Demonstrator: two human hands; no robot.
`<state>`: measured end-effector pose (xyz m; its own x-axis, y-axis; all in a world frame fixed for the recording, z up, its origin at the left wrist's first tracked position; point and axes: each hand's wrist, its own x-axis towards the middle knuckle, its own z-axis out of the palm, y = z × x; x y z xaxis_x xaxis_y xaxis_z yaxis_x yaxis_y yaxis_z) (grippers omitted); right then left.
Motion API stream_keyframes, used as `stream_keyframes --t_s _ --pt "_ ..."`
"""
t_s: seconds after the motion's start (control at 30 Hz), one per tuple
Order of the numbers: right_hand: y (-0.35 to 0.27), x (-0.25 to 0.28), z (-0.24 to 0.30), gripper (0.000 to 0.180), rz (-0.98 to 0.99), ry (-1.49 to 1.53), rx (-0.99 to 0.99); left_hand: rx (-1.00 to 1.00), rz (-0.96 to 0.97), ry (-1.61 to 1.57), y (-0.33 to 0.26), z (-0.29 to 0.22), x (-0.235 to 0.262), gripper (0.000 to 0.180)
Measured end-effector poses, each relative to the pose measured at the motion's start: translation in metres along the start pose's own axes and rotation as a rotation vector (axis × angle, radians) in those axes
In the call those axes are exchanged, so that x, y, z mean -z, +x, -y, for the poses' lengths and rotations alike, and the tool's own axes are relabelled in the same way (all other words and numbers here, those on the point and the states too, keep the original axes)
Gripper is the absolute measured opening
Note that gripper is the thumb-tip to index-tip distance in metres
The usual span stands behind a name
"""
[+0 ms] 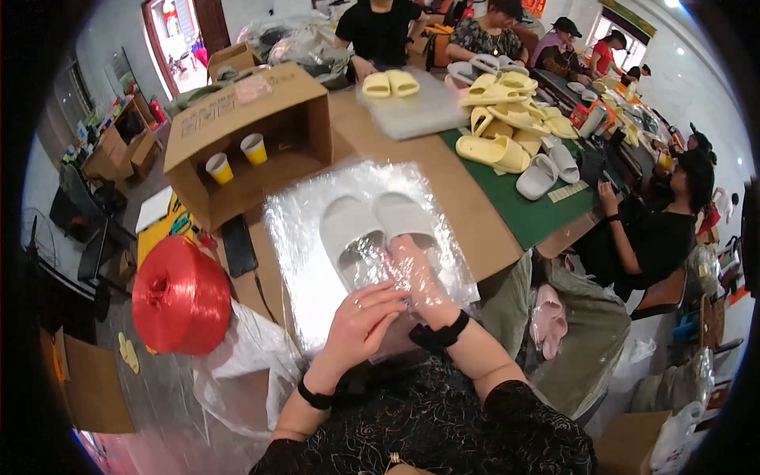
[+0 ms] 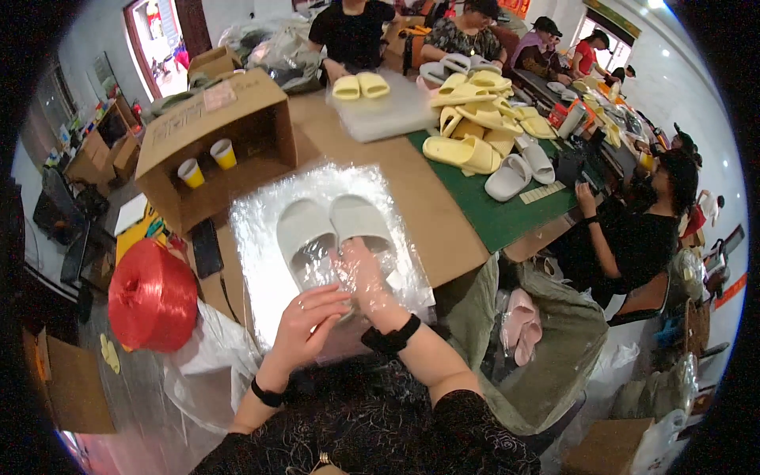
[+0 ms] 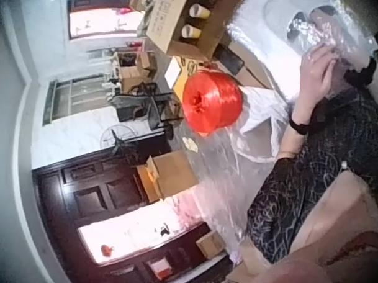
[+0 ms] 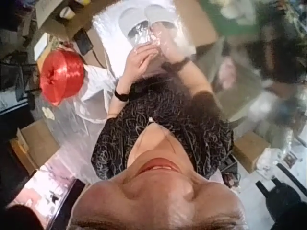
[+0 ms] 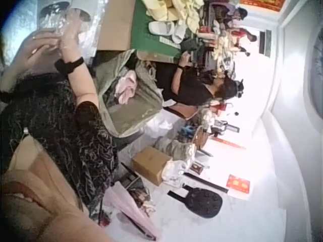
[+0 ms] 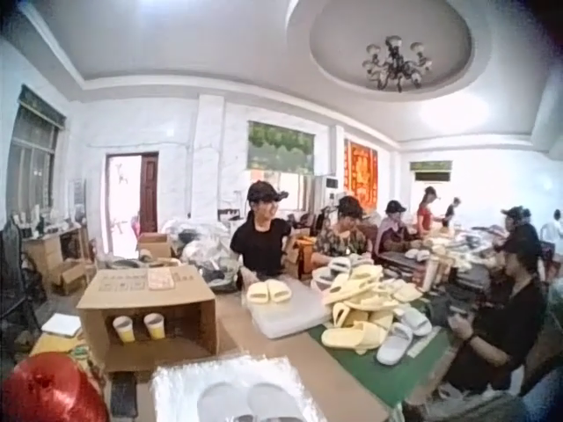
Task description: The recorder is placing pairs of slippers into plastic bags at a manufacturing workbench.
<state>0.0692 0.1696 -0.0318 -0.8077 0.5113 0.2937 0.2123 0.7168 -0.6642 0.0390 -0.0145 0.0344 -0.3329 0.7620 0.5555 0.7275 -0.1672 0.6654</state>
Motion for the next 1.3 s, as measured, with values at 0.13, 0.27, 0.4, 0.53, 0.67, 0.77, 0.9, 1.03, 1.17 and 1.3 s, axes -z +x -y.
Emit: stream_keyframes --t_s 0.13,0.27,0.4,0.53,0.67,0.77,0.9,1.03,1.17,1.3 --pt "0.026 -0.044 -0.013 0.031 -0.099 -0.035 -0.076 0.043 -0.002 0.035 -0.009 0.007 0.007 0.015" --pt "0.022 -0.035 -0.002 0.041 -0.072 0.001 -0.021 0.072 -0.004 0.038 -0.022 0.021 0.013 0.016" --pt "-0.014 -0.007 0.0 0.051 -0.069 0.224 0.095 0.034 0.07 0.106 -0.021 0.028 0.026 0.028" --pt "-0.07 0.039 0.008 0.057 0.116 0.227 0.38 0.127 -0.055 0.14 -0.028 0.054 0.031 0.045" --pt "-0.087 0.117 0.042 0.033 0.74 0.679 0.128 0.307 -0.052 0.372 -0.035 0.081 0.032 0.053" --pt "-0.078 0.133 0.04 0.024 0.575 0.754 0.167 0.426 -0.058 0.33 -0.038 0.087 0.024 0.057" --pt "-0.038 0.112 0.042 0.024 0.014 0.252 0.129 0.436 -0.037 0.379 -0.05 0.106 0.013 0.058" --pt "-0.012 0.074 0.019 0.033 -0.105 0.146 0.063 0.436 -0.04 0.378 -0.052 0.11 0.006 0.058" --pt "-0.004 0.037 -0.009 0.051 0.085 -0.141 -0.033 0.439 -0.055 0.36 -0.054 0.11 0.007 0.061" --pt "-0.014 0.022 -0.014 0.05 0.105 -0.197 -0.068 0.406 -0.087 0.355 -0.055 0.111 0.008 0.062"
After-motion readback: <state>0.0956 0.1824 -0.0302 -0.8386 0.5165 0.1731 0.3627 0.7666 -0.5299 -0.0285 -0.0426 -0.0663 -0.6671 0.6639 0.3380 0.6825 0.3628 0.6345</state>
